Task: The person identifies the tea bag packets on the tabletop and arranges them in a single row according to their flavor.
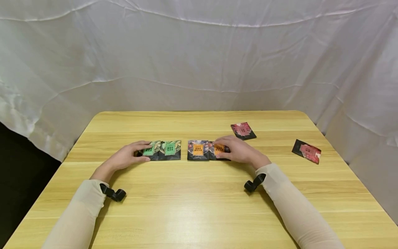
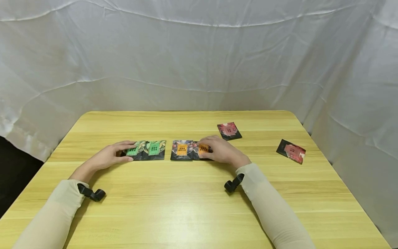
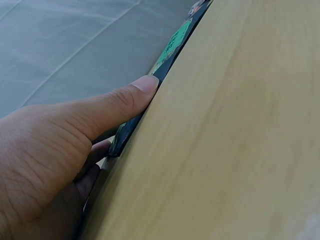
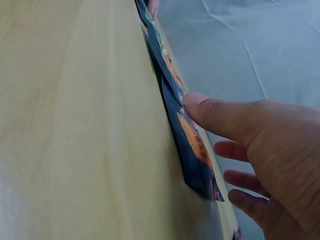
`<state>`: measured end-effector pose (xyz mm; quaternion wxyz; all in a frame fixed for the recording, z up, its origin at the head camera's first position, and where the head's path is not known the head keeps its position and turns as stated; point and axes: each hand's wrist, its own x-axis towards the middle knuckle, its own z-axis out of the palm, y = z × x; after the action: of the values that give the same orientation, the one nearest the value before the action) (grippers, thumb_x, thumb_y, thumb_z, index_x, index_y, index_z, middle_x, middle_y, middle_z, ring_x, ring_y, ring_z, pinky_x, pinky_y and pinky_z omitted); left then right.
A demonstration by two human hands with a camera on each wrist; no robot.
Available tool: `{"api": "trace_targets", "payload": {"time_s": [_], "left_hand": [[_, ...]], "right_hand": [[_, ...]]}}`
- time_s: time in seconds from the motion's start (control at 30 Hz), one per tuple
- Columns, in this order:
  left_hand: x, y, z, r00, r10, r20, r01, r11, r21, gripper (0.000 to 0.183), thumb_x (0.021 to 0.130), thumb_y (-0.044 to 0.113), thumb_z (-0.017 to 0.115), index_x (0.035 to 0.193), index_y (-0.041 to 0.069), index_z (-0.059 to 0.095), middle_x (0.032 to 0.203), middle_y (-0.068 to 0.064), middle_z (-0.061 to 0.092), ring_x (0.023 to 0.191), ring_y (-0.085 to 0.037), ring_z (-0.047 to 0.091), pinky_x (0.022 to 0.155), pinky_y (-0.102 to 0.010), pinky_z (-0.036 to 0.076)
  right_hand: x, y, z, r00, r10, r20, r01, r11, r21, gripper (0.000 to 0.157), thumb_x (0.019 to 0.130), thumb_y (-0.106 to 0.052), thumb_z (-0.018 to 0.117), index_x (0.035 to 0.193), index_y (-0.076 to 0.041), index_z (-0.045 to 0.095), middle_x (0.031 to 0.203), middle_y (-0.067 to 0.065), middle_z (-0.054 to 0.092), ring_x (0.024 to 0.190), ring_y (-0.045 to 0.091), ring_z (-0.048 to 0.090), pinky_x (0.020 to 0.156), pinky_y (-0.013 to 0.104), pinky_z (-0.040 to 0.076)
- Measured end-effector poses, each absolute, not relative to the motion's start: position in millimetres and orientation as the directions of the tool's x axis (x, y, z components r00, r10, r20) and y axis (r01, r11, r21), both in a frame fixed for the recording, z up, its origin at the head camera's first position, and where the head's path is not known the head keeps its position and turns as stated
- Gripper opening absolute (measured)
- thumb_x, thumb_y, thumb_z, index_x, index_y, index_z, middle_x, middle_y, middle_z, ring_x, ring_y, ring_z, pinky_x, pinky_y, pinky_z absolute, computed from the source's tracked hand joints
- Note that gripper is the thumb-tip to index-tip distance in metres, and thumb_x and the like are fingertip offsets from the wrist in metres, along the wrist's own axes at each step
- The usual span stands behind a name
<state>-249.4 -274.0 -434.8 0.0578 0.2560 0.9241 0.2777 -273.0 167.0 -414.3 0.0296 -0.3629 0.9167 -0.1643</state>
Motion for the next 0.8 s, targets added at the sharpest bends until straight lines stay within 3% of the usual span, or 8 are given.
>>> {"api": "trace_targets", "payload": {"time_s": [0.47, 0.8], "left_hand": [[-249, -275, -435, -0.867, 0.497, 0.023, 0.425, 0.716, 0.553, 0.06, 0.081, 0.049, 0.058, 0.133, 0.023, 0.045, 0.141, -0.005, 0.03, 0.128, -0.03, 0.025, 0.099, -0.053, 0.024], [-248, -275, -434, -0.863, 0.505, 0.032, 0.441, 0.72, 0.536, 0.06, 0.081, 0.048, 0.058, 0.133, 0.021, 0.044, 0.141, -0.006, 0.03, 0.128, -0.031, 0.024, 0.099, -0.055, 0.023]], "right_hand": [[-284, 186, -407, -0.789, -0.61, 0.065, -0.59, 0.726, -0.354, 0.055, 0.083, -0.048, 0.056, 0.129, -0.019, 0.048, 0.132, 0.0, 0.044, 0.124, 0.023, 0.033, 0.101, 0.046, 0.024], [-302, 215, -409, -0.817, -0.558, 0.146, -0.571, 0.744, -0.346, 0.056, 0.082, -0.047, 0.057, 0.128, -0.016, 0.049, 0.127, 0.001, 0.047, 0.122, 0.026, 0.035, 0.1, 0.046, 0.026]]}}
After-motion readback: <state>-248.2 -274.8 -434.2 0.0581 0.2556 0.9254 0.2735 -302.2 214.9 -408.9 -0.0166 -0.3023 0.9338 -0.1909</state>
